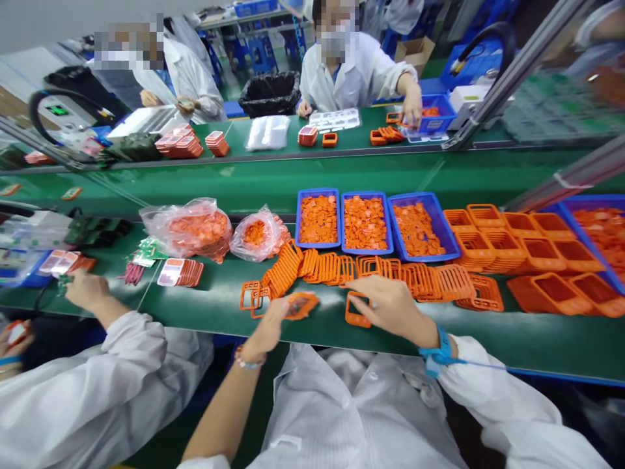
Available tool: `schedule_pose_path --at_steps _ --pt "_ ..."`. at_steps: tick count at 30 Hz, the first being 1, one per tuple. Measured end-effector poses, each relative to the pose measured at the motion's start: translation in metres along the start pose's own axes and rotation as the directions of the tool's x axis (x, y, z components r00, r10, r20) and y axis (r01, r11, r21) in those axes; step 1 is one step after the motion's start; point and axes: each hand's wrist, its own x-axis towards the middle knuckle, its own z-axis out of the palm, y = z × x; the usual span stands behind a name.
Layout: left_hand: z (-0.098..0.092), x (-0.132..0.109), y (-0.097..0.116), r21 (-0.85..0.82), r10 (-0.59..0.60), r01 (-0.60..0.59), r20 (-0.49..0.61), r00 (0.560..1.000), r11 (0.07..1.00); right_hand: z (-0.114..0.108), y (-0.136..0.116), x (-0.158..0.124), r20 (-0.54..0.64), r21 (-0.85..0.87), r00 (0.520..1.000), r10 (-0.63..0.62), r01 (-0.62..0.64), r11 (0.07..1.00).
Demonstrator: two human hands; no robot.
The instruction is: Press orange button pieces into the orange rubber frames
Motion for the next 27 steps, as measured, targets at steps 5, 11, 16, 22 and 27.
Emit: schedule_pose_path --at_steps 5,11,16,22,27 --pt "0.082 0.044 -0.015 -0.518 -0.213 0.256 0.143 0.967 0.816 -0.034 0.108 0.042 -0.008 -0.135 0.892 0.452 -0.449 0.883" --pt "0.11 0.056 -0.019 -0.544 -0.3 0.279 0.053 0.953 0.791 -0.056 0.21 0.063 0.118 -0.062 0.837 0.535 -0.531 0.845" --pt "0.101 0.055 -0.015 -0.458 -0.301 0.286 0.041 0.953 0.842 -0.041 0.224 0.057 0.166 -0.103 0.856 0.49 -0.479 0.872" --pt "0.098 0.073 -0.004 -0.319 -0.261 0.254 0.021 0.965 0.913 -0.05 0.208 0.053 -0.029 0.008 0.912 0.41 -0.41 0.912" --pt "0.104 0.099 0.008 -0.169 -0.172 0.162 -0.048 0.984 0.972 -0.057 0.15 0.048 -0.054 0.106 0.9 0.433 -0.426 0.898"
